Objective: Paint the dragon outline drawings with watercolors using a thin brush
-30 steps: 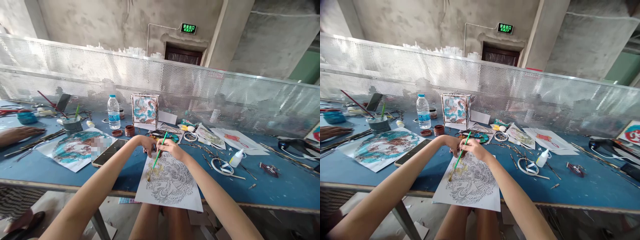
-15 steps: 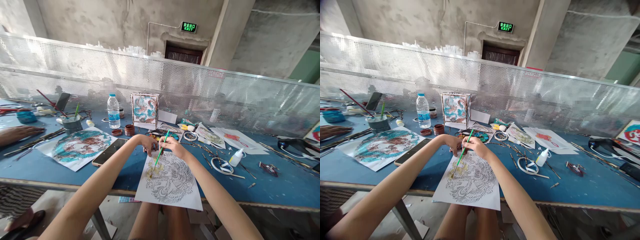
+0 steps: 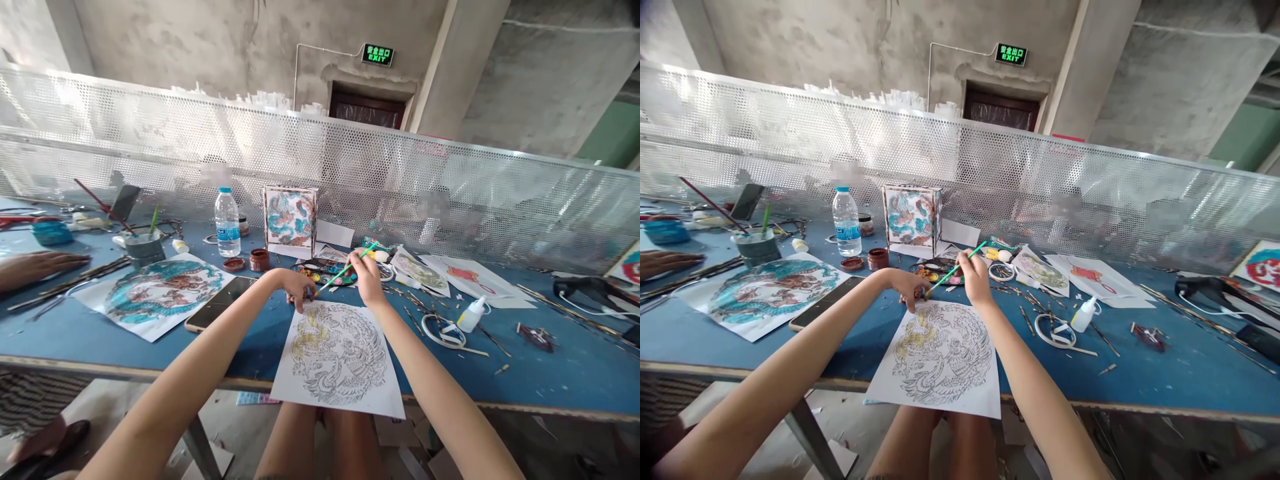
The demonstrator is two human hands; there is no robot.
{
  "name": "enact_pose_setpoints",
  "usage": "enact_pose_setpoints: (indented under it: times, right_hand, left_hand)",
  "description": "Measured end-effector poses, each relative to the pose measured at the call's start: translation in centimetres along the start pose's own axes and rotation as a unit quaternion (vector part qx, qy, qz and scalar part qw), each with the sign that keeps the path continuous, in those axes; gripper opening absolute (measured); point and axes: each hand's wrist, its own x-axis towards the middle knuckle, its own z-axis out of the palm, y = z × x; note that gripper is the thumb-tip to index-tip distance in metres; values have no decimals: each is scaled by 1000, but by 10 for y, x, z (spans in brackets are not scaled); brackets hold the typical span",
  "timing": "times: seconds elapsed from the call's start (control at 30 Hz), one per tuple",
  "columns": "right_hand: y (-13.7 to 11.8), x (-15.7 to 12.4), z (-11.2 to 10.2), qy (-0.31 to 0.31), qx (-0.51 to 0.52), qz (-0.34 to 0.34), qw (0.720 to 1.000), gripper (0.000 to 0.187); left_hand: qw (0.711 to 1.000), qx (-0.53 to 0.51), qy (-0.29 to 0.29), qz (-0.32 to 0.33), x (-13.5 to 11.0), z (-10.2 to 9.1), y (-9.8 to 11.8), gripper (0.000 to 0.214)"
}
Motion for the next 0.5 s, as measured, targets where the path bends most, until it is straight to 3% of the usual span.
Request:
enact_pose_setpoints:
  times: [0.07,0.13,0.27,0.5]
  right_hand:
    - [3,3,-6,73,-85,-38,993,26]
    - [6,5,-11,87,-182,-62,978,26]
    - [14,6,-14,40,-293,-87,951,26]
    - [25,3,-5,-53,-292,-102,950,27]
  left_hand:
    - [1000,-1,-4,-2,-1,0,2,66]
    - [1000,-5,-7,-5,-2,0,3,67]
    - [1000,-4,-6,-2,-1,1,2,67]
    - [1000,7,-7,6,2,0,-3,68]
